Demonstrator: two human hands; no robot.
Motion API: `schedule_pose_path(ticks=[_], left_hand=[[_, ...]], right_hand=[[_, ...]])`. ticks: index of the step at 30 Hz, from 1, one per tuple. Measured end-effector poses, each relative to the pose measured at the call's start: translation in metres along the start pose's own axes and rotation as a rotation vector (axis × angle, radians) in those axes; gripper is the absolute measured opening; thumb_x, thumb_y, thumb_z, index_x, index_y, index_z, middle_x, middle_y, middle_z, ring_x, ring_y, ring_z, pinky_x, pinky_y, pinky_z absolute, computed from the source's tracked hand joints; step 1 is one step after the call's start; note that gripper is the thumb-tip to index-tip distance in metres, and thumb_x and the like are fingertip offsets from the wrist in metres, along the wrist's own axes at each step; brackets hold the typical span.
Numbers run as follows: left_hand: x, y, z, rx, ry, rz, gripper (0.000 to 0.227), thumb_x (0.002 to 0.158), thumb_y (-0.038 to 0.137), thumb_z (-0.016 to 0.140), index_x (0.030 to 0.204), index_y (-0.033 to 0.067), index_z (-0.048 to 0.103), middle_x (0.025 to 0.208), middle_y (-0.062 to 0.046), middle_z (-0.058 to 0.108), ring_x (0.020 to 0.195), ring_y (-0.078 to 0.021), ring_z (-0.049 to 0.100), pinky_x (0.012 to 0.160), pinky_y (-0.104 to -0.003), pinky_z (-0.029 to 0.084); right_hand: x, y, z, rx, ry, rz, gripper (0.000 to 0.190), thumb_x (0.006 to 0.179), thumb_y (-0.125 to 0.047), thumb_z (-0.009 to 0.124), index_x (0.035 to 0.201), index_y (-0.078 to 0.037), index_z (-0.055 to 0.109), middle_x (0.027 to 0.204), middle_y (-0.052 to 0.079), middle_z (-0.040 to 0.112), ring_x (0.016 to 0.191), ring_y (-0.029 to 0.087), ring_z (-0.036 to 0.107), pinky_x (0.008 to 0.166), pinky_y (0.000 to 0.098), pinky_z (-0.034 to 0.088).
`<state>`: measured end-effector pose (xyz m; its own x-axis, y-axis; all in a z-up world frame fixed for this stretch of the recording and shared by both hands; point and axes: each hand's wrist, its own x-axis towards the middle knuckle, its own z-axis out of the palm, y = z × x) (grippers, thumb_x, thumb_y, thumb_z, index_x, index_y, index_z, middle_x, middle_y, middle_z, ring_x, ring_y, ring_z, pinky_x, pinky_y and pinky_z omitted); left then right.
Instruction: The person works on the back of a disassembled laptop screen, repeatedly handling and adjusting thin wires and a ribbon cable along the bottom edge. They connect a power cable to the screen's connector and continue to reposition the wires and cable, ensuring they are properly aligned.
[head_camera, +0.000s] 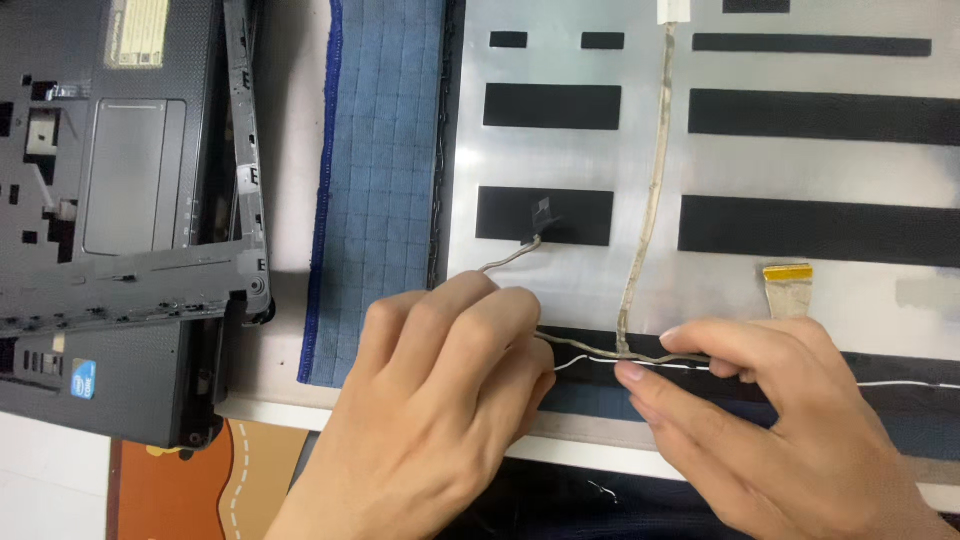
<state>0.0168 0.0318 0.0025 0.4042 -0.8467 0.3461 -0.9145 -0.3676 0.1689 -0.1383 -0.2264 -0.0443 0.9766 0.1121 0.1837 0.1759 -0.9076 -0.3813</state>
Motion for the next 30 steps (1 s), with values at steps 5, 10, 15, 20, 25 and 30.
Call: schedule_pose_path(ticks=[5,10,15,20,25,30], left_hand=[[-0.003,-0.004,0.002,-0.019,-0.009,-0.006,0.007,0.116,0.009,0.073,0.112,0.0128,0.069,0.136,-0.010,0.059,0.129,-0.0334,0.068,0.096,-0.048,0.050],[-0.001,-0.004,0.001,-0.072,-0.002,-0.038,0.011,0.114,0.006,0.072,0.108,0.0132,0.067,0.134,-0.009,0.057,0.127,-0.0305,0.068,0.098,-0.046,0.049],[0.001,0.001,0.006,-0.101,0.059,-0.080,0.009,0.116,0.009,0.074,0.110,0.0118,0.069,0.132,-0.012,0.059,0.121,-0.0339,0.068,0.095,-0.046,0.049],[0.001,-0.001,0.004,-0.165,0.030,-0.096,0.011,0.116,0.009,0.073,0.109,0.0097,0.064,0.133,-0.015,0.060,0.124,-0.0374,0.069,0.093,-0.047,0.047],[0.001,0.001,0.002,-0.207,-0.002,-0.061,0.009,0.117,0.014,0.073,0.115,0.0064,0.069,0.135,-0.014,0.063,0.130,-0.0392,0.065,0.097,-0.051,0.047],[0.006,0.008,0.004,-0.192,-0.009,-0.058,0.015,0.120,0.010,0.064,0.111,-0.0020,0.064,0.135,-0.016,0.060,0.125,-0.0408,0.062,0.086,-0.051,0.043]], right_hand=[[0.002,-0.003,-0.004,-0.026,-0.039,0.038,0.046,0.093,-0.030,0.086,0.138,-0.040,0.084,0.137,0.000,0.069,0.100,0.025,0.065,0.096,0.0418,0.056],[0.001,-0.013,-0.005,-0.021,-0.049,0.163,0.042,0.093,-0.033,0.084,0.132,-0.048,0.086,0.136,-0.010,0.068,0.099,0.021,0.061,0.100,0.0365,0.056],[-0.001,-0.015,-0.006,-0.023,-0.061,0.181,0.051,0.094,-0.026,0.082,0.141,-0.047,0.082,0.141,-0.009,0.065,0.104,0.024,0.061,0.094,0.0358,0.058],[0.004,-0.019,-0.007,0.006,-0.041,0.167,0.050,0.095,-0.021,0.081,0.140,-0.041,0.083,0.143,-0.008,0.066,0.104,0.021,0.062,0.096,0.0356,0.057],[0.020,-0.013,-0.012,0.030,0.057,0.017,0.034,0.102,-0.014,0.078,0.133,-0.026,0.081,0.138,0.006,0.069,0.094,0.019,0.059,0.093,0.0303,0.057],[0.045,-0.012,-0.023,-0.046,-0.065,-0.253,0.025,0.107,0.000,0.062,0.129,-0.005,0.072,0.136,0.019,0.065,0.102,0.032,0.066,0.087,0.0487,0.054]])
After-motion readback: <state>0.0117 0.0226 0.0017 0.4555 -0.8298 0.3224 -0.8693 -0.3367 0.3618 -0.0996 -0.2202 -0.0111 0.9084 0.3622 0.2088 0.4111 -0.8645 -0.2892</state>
